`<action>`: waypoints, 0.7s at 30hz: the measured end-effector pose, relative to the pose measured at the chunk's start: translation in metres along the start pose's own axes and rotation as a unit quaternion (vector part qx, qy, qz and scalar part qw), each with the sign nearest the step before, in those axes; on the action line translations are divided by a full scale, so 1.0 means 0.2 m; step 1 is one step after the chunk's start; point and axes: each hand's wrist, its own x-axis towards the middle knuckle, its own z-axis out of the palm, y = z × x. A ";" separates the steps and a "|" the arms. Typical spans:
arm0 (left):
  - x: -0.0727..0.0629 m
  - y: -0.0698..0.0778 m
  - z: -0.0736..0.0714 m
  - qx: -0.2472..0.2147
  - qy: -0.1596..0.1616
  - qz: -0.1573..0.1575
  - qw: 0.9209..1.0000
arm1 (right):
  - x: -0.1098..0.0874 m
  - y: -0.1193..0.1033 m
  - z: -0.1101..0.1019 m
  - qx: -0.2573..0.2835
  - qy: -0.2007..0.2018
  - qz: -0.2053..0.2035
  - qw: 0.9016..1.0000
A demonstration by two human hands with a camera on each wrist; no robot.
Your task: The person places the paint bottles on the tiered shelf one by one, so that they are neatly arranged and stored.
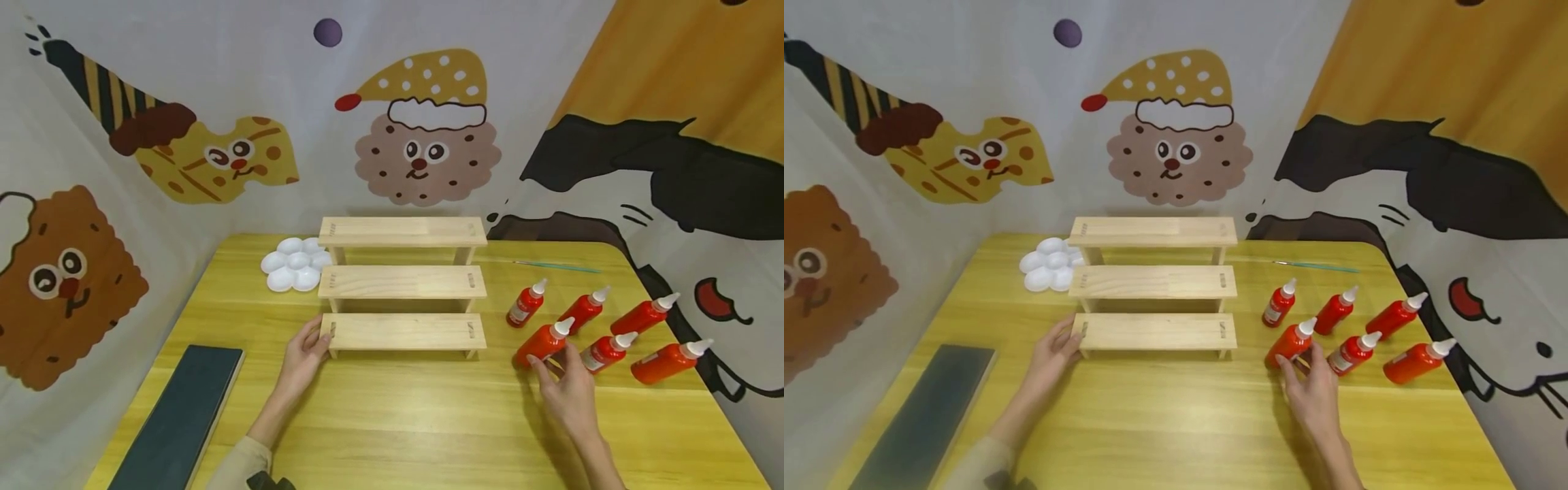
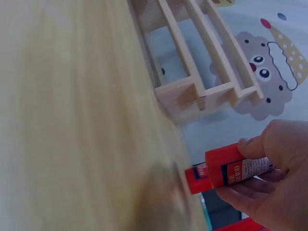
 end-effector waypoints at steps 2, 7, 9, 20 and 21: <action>0.00 0.00 0.00 0.004 0.004 0.001 1.000 | 0.01 -0.02 -0.01 0.004 0.008 -0.017 1.000; 0.00 -0.01 0.01 0.018 0.011 0.012 1.000 | 0.04 -0.07 -0.03 0.016 0.020 -0.052 0.998; 0.00 -0.01 0.01 0.021 0.012 0.015 1.000 | 0.06 -0.09 -0.04 0.013 0.022 -0.060 0.998; 0.01 -0.02 0.00 0.038 0.010 0.021 0.999 | 0.15 -0.25 -0.08 0.053 0.039 -0.120 0.991; 0.01 -0.02 0.00 0.040 0.011 0.021 0.999 | 0.16 -0.27 -0.08 0.057 0.038 -0.127 0.990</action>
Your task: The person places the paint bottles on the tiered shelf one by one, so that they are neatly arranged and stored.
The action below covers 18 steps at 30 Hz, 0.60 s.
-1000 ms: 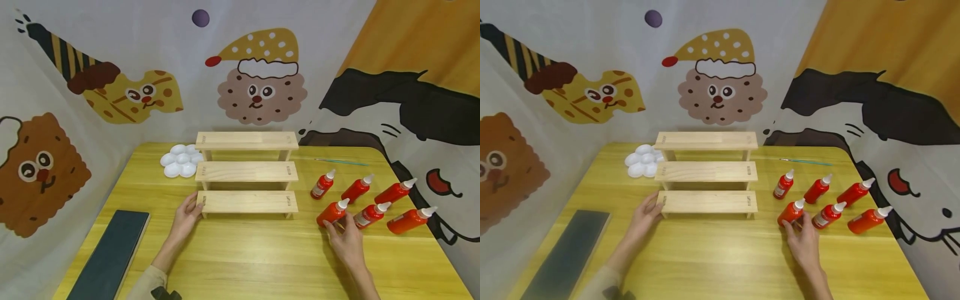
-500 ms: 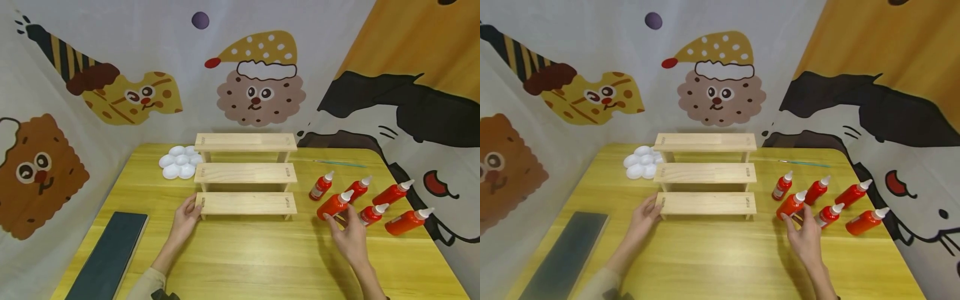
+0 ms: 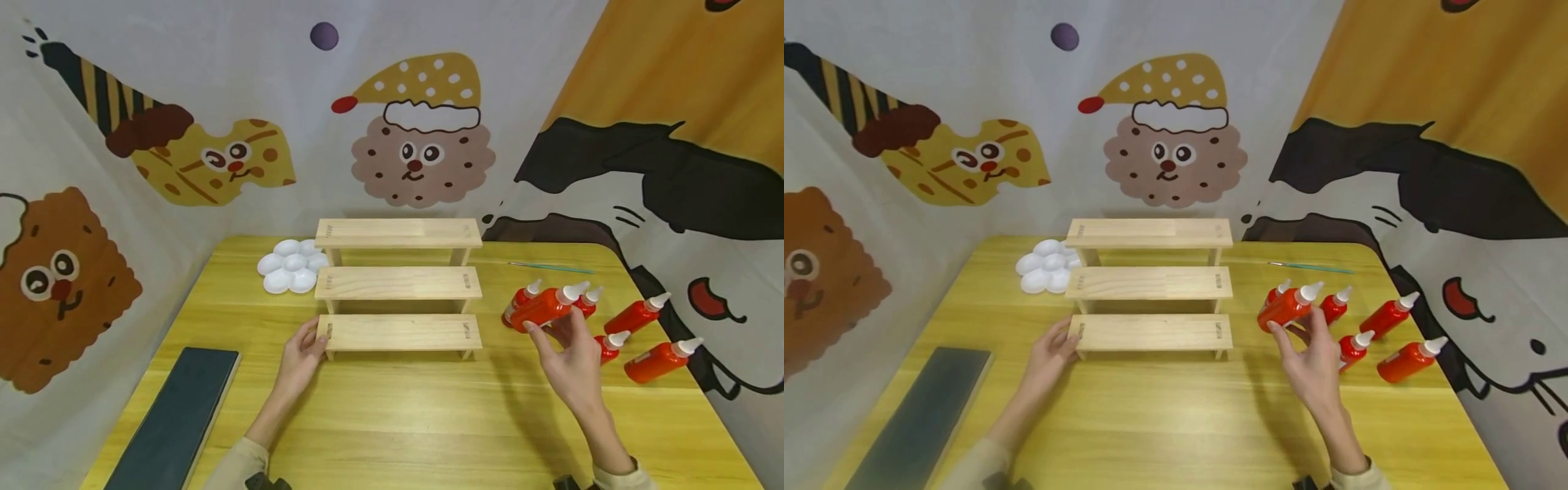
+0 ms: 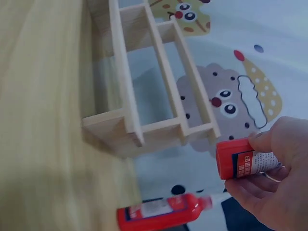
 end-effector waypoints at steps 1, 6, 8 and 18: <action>0.00 0.00 0.00 0.000 0.001 0.000 1.000 | 0.01 -0.01 0.00 0.006 -0.001 -0.005 1.000; 0.00 0.00 0.00 0.004 0.006 0.003 1.000 | 0.07 -0.07 0.04 0.049 0.002 -0.015 0.999; 0.00 0.00 0.00 0.009 0.005 0.003 1.000 | 0.10 -0.09 0.06 0.070 0.009 -0.023 0.997; 0.00 -0.02 -0.01 0.009 0.001 -0.008 1.000 | 0.25 -0.20 0.20 0.147 0.006 -0.039 0.988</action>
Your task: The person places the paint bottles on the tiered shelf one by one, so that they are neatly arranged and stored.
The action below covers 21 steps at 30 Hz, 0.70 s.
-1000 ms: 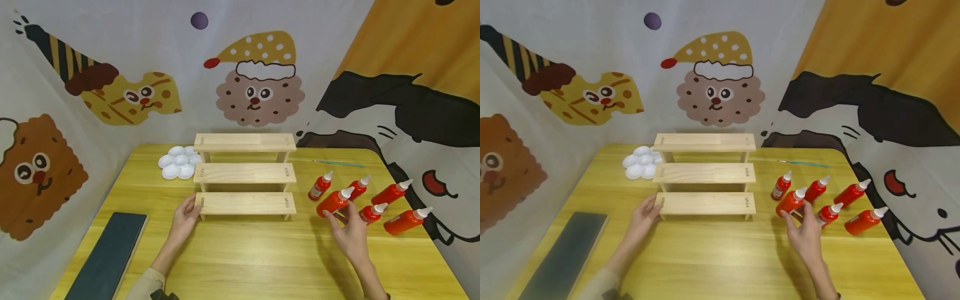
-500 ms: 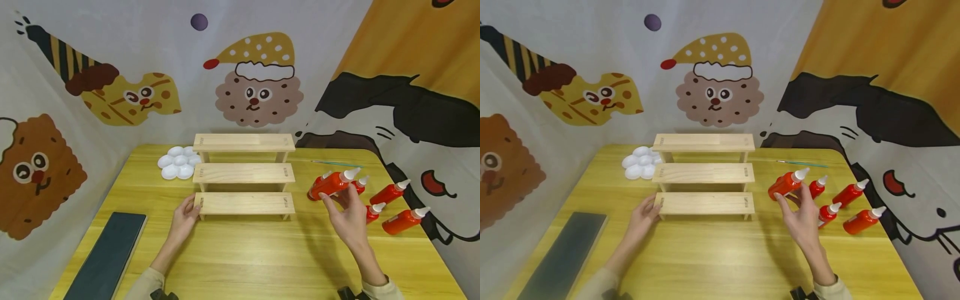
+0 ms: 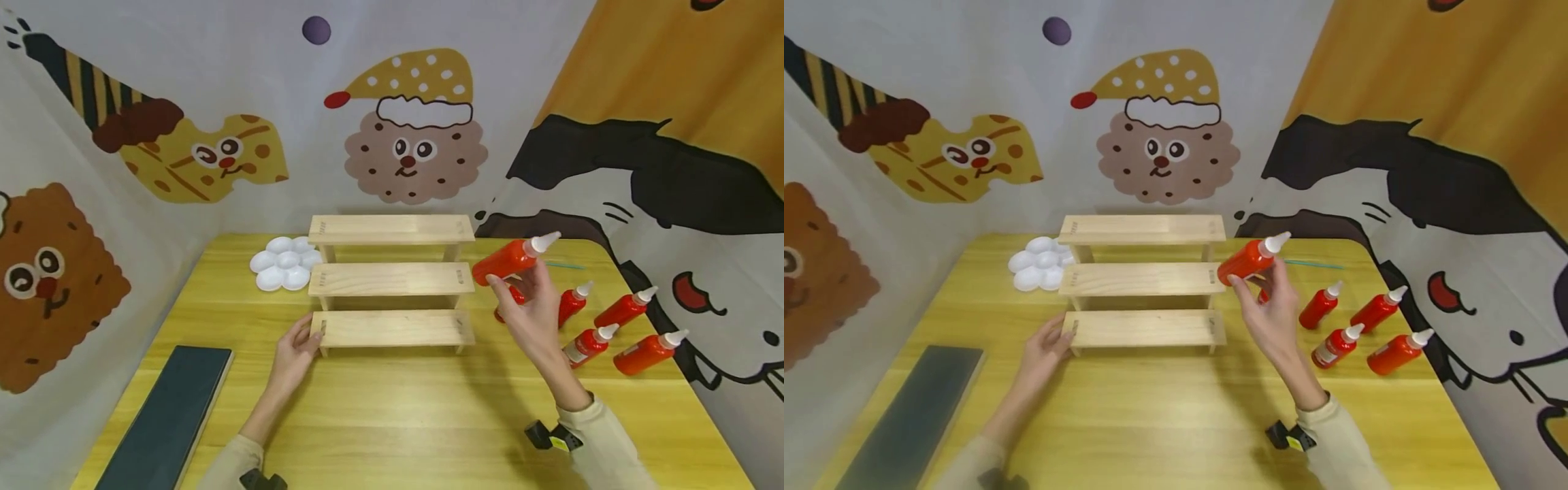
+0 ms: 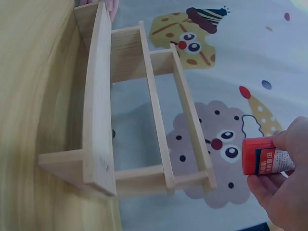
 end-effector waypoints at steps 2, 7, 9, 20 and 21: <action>0.00 0.00 0.00 0.002 0.000 0.005 1.000 | 0.04 0.01 0.04 0.004 -0.012 0.013 1.000; 0.00 0.00 -0.01 0.007 -0.001 0.007 1.000 | 0.11 0.02 0.13 0.013 -0.040 0.039 0.998; 0.01 0.00 0.00 0.007 0.000 0.004 1.000 | 0.15 0.02 0.16 0.014 -0.053 0.041 0.998; 0.00 0.01 -0.01 -0.011 0.000 -0.002 1.000 | 0.29 -0.01 0.42 0.034 -0.107 0.064 0.992; 0.01 0.01 -0.01 -0.010 0.000 -0.002 1.000 | 0.30 -0.01 0.44 0.038 -0.109 0.067 0.991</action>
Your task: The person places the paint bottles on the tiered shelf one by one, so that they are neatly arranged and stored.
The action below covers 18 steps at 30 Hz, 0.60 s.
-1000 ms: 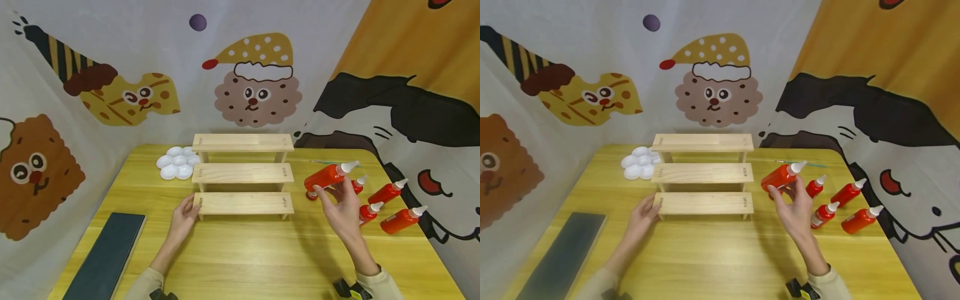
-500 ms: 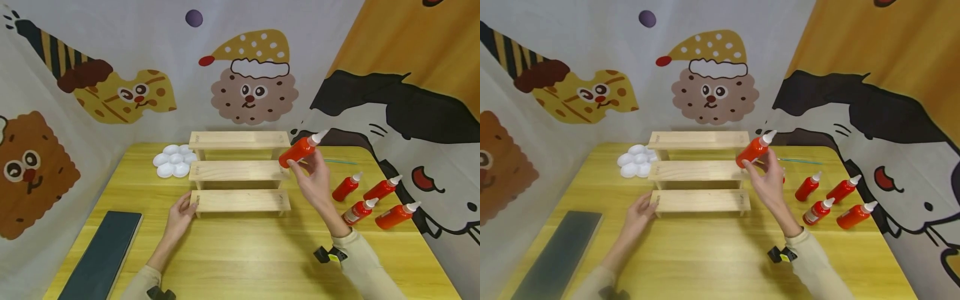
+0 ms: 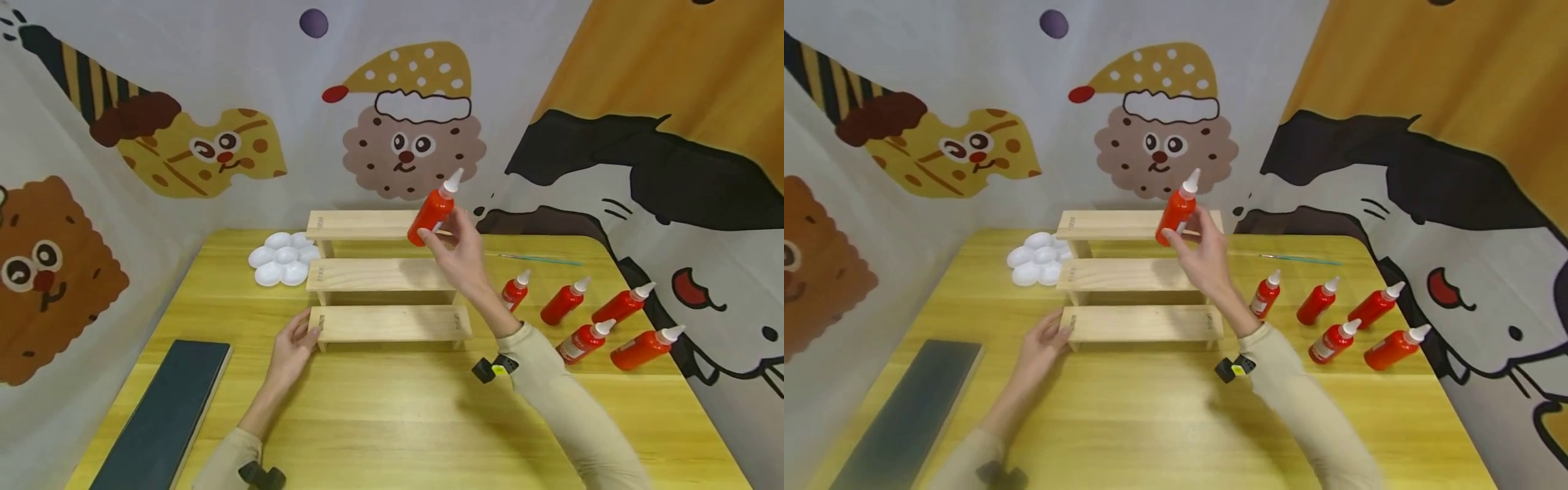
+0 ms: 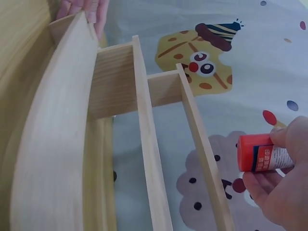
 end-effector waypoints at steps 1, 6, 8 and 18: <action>0.00 0.00 0.00 0.002 0.001 0.000 1.000 | 0.01 0.00 0.02 0.003 -0.003 0.001 1.000; 0.00 0.00 0.00 0.015 0.005 0.001 1.000 | 0.08 -0.01 0.15 0.009 -0.028 -0.007 1.000; 0.00 0.00 -0.01 0.016 0.006 -0.002 1.000 | 0.11 -0.02 0.20 0.007 -0.039 -0.010 0.999; -0.01 0.02 0.00 0.022 0.002 0.002 1.000 | 0.19 0.00 0.41 0.025 -0.065 -0.009 0.998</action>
